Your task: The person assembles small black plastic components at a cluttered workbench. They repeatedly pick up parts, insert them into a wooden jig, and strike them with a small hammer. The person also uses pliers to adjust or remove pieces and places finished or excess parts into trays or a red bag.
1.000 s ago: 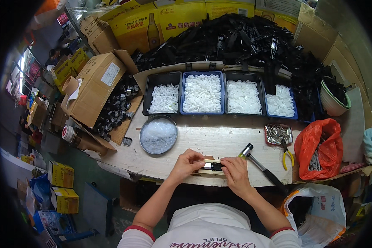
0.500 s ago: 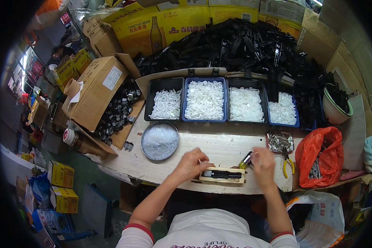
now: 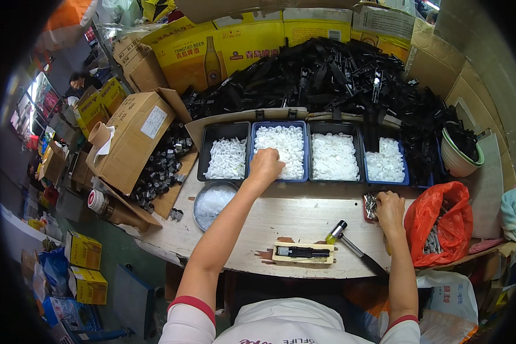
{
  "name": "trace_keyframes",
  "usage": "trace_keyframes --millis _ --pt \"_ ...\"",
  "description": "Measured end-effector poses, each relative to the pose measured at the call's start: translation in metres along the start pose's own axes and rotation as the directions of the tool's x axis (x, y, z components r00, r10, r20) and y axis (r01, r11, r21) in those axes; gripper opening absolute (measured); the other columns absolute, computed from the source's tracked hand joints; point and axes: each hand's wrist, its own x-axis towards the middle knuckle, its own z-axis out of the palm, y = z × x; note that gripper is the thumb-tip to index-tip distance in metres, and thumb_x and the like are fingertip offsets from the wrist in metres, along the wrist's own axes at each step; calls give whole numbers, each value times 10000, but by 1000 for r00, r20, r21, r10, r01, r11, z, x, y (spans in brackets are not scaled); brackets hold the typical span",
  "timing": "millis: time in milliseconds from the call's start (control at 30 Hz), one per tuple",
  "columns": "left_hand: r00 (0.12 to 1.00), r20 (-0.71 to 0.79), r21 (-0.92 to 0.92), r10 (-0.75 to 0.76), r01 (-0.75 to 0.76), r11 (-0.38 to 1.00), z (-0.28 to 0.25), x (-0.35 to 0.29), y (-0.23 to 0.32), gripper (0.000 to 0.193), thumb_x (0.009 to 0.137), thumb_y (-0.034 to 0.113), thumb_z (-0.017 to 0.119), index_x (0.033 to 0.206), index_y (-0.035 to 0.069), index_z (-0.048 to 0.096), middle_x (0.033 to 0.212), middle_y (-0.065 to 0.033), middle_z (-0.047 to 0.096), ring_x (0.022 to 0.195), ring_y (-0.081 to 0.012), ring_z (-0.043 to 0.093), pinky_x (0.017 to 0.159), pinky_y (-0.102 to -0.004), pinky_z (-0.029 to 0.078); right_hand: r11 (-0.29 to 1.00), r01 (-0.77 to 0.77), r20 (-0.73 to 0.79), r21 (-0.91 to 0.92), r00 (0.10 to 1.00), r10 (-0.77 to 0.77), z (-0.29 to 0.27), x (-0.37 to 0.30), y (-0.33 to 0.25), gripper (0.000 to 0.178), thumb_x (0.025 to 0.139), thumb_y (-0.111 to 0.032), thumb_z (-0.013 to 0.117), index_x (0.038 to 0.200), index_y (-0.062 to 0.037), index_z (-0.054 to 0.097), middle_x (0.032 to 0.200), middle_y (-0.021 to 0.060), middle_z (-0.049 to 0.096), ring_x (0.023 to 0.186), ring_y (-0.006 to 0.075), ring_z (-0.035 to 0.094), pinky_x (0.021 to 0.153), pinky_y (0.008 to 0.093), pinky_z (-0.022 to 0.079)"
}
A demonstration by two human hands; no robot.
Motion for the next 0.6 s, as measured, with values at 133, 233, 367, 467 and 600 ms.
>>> trace_keyframes --millis 133,233,367,467,600 --pt "999 -10 -247 -32 29 969 -8 2 -13 180 686 123 703 701 -27 603 600 -129 593 549 -209 606 495 -315 486 995 -8 -88 97 996 16 -12 -2 -1 71 698 -65 620 758 -87 650 767 65 562 800 243 520 710 392 336" --pt "996 22 -420 -84 85 904 -10 2 -16 127 682 54 707 691 -6 596 578 -48 567 451 -95 539 356 -224 406 994 -5 -91 111 996 15 -11 -5 3 65 703 -76 630 762 -93 650 769 56 557 812 235 513 711 390 325" --pt "992 61 -611 -111 125 782 -20 -1 -14 110 709 56 698 736 -9 613 580 -33 559 436 -75 503 339 -214 368 996 16 -63 87 998 -10 -8 -7 7 69 705 -78 632 768 -98 650 769 50 550 820 232 507 708 395 321" --pt "981 125 -782 -151 191 593 -35 -10 -11 123 733 54 686 794 -28 619 601 -35 567 433 -71 494 341 -213 373 996 41 -68 77 997 -36 -15 -7 3 68 702 -81 632 766 -96 649 764 50 546 815 228 506 707 403 318" --pt "943 308 -921 -129 329 208 -42 -43 -3 162 750 18 655 886 -58 611 701 -79 607 509 -110 546 415 -227 448 969 113 -137 220 987 -84 -21 -11 -1 93 685 -41 632 760 -94 643 731 49 540 770 221 506 708 380 318"
